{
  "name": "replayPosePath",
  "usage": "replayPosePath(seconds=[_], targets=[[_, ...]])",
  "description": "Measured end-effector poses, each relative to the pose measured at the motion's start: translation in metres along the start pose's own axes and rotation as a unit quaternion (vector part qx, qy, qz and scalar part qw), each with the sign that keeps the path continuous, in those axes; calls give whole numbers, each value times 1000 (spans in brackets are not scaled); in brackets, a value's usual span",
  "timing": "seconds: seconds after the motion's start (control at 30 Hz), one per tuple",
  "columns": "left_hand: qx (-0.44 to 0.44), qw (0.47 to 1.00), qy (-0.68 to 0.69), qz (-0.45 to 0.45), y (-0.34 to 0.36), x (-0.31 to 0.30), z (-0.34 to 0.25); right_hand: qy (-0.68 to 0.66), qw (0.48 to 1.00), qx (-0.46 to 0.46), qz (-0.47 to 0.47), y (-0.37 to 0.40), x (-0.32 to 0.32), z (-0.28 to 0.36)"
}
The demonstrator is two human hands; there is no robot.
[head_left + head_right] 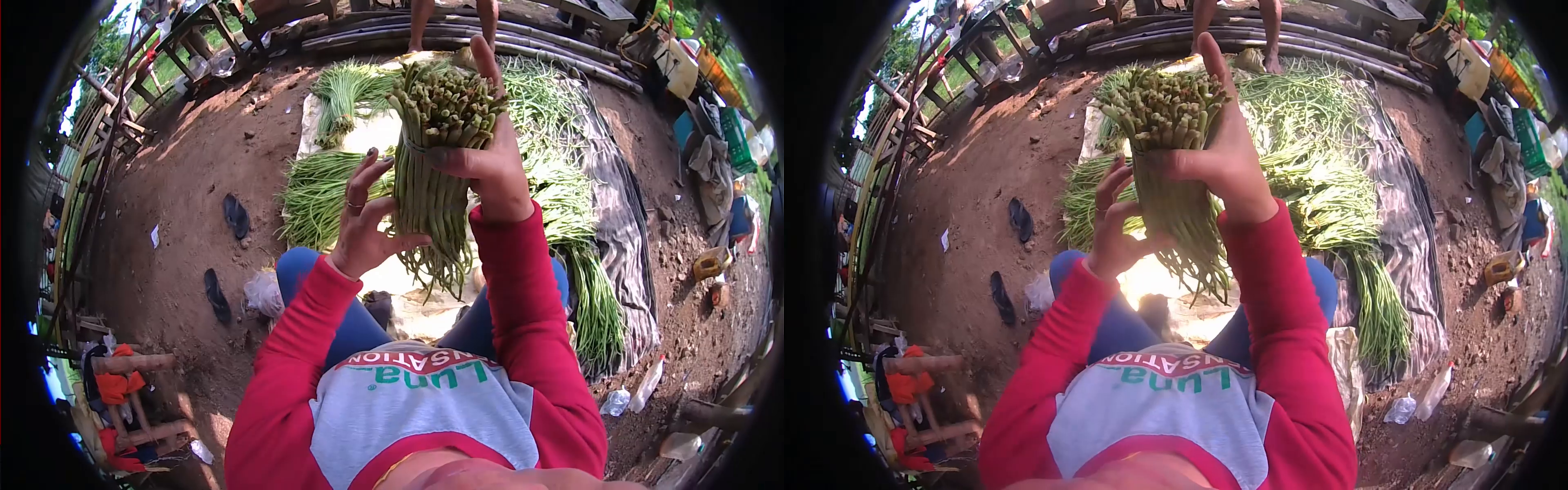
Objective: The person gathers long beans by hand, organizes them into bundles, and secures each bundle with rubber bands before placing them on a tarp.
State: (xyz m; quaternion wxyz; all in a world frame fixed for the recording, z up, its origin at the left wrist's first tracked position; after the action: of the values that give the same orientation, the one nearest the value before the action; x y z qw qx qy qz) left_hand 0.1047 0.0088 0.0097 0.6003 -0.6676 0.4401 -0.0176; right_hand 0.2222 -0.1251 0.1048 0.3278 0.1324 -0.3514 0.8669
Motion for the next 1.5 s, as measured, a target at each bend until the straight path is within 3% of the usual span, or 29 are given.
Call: replayPosePath(seconds=[0.07,0.13,0.2,0.23,0.27,0.4,0.53,0.6,0.67,0.77,0.87,0.9,0.97,1.0,1.07,1.1,1.17,1.23,1.3,1.33,1.37,1.4,1.43,1.5], targets=[[-40,999,0,-6,25,8,5,64,998,-3,28,3,6,0],[-142,968,180,-106,36,13,5,56,997,43,17,8,24,-3],[-240,927,282,-47,31,17,-12,114,993,2,39,15,35,-13],[-282,933,221,32,22,20,-20,236,969,-61,49,21,45,-8],[-289,932,215,32,21,20,-18,360,924,-113,58,26,57,-4],[-304,898,305,-91,38,2,6,388,899,-200,29,45,60,-29],[-310,872,351,-145,42,-4,22,365,926,-88,41,62,30,-76],[-315,868,345,-165,41,-7,29,397,907,-127,55,69,21,-96],[-337,884,262,-193,38,-17,38,444,891,-35,83,84,6,-114],[-279,908,227,-215,33,-47,73,574,800,99,140,99,-21,-100],[-244,937,112,-225,22,-81,102,675,718,111,128,110,-49,-71],[-247,935,93,-236,20,-92,117,679,712,127,124,109,-56,-63],[-204,960,-157,-111,9,-104,143,686,703,153,113,106,-65,-55],[-243,948,-174,-110,1,-100,153,688,699,163,105,105,-67,-54],[-214,933,-287,31,-13,-84,181,684,695,186,119,105,-72,-57],[-217,932,-288,29,-15,-76,201,681,696,191,122,105,-73,-60],[-79,931,-319,157,-6,-35,239,681,688,215,133,105,-76,-64],[-91,918,-305,236,32,11,292,682,680,232,137,106,-79,-68],[-195,834,-323,403,104,68,338,681,669,261,145,109,-83,-74],[-277,710,-312,568,137,97,344,676,670,268,150,109,-83,-77],[-320,647,-292,627,173,116,346,674,662,288,157,110,-85,-80],[-360,667,-321,568,172,121,338,671,653,308,170,110,-87,-82],[-390,667,-282,569,170,122,342,663,652,316,191,109,-87,-82],[-331,720,-254,555,167,111,343,670,651,312,177,103,-85,-83]])
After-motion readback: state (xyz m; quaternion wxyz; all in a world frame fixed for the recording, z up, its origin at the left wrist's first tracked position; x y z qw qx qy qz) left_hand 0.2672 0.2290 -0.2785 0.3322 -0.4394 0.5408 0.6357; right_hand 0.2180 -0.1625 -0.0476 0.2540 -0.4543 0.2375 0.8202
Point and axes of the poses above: each hand's wrist, its own y-axis away from the middle knuckle, its own x-axis out of the palm, z = x × y, the point moved 5 cm from there along -y, towards the middle knuckle
